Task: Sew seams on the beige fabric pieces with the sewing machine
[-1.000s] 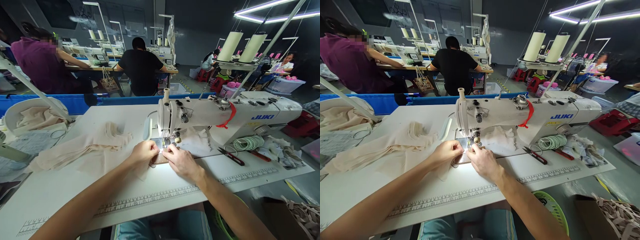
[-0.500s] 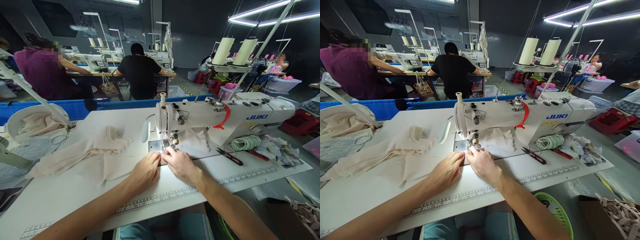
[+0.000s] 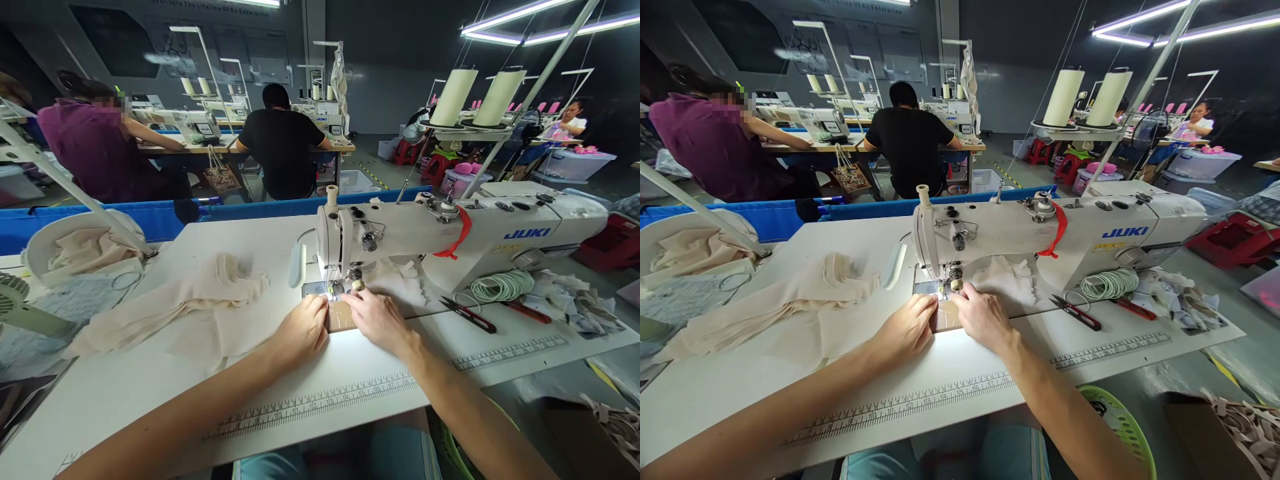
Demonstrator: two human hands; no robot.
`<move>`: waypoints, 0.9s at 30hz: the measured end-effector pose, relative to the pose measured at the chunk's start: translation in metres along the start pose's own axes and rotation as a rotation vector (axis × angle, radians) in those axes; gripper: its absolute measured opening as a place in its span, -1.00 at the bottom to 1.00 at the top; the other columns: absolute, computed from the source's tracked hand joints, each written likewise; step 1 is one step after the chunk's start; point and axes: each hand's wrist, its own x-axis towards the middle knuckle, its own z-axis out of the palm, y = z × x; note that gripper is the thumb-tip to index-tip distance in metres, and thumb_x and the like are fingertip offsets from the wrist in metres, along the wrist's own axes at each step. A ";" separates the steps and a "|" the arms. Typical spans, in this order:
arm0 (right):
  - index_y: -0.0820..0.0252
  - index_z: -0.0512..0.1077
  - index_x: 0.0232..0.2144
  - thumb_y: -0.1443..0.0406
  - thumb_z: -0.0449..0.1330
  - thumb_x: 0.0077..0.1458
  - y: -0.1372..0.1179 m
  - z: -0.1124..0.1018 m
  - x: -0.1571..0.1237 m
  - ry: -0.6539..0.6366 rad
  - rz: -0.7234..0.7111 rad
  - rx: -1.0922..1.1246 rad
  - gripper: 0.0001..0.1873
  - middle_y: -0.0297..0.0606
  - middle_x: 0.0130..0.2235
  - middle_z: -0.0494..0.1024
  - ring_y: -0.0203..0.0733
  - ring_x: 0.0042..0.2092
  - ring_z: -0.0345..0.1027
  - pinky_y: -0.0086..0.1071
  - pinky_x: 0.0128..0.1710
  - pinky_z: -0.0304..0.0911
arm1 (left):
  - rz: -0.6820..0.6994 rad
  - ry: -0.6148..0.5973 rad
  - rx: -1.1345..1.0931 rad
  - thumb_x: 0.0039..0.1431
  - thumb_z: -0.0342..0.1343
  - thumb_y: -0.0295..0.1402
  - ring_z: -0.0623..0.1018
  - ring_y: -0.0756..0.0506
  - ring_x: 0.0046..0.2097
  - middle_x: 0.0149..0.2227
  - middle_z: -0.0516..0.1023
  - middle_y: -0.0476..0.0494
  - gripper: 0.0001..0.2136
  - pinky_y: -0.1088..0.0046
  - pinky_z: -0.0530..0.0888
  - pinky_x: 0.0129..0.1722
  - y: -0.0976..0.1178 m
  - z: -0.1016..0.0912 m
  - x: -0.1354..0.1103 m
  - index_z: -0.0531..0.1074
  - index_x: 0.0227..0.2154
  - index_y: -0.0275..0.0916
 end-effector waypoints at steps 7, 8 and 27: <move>0.15 0.51 -0.04 0.43 0.01 0.25 0.003 0.000 0.001 -0.023 0.000 0.011 -0.66 -0.14 -0.07 0.55 -0.18 -0.30 0.46 -0.36 -0.36 0.25 | 0.016 0.001 0.013 0.16 -0.09 -0.55 0.49 -0.25 -0.11 -0.04 0.50 -0.43 -0.66 0.17 0.57 -0.09 -0.002 0.000 0.005 0.43 -0.04 -0.42; 0.15 0.51 -0.05 0.43 0.01 0.25 0.002 0.000 0.001 -0.021 0.003 0.011 -0.66 -0.15 -0.07 0.55 -0.18 -0.31 0.46 -0.36 -0.37 0.26 | 0.017 0.007 0.004 0.16 -0.09 -0.55 0.49 -0.26 -0.12 -0.04 0.50 -0.44 -0.67 0.16 0.57 -0.10 -0.002 0.000 0.005 0.43 -0.05 -0.43; 0.15 0.36 -0.54 0.30 0.07 0.33 0.014 0.006 0.033 0.099 0.285 0.495 -0.65 -0.37 -0.53 0.53 -0.27 -0.41 0.40 -0.44 -0.29 0.18 | 0.093 0.087 0.003 0.17 -0.05 -0.52 0.49 -0.26 -0.14 -0.09 0.55 -0.44 -0.67 0.18 0.61 -0.13 -0.009 0.001 0.005 0.49 -0.07 -0.49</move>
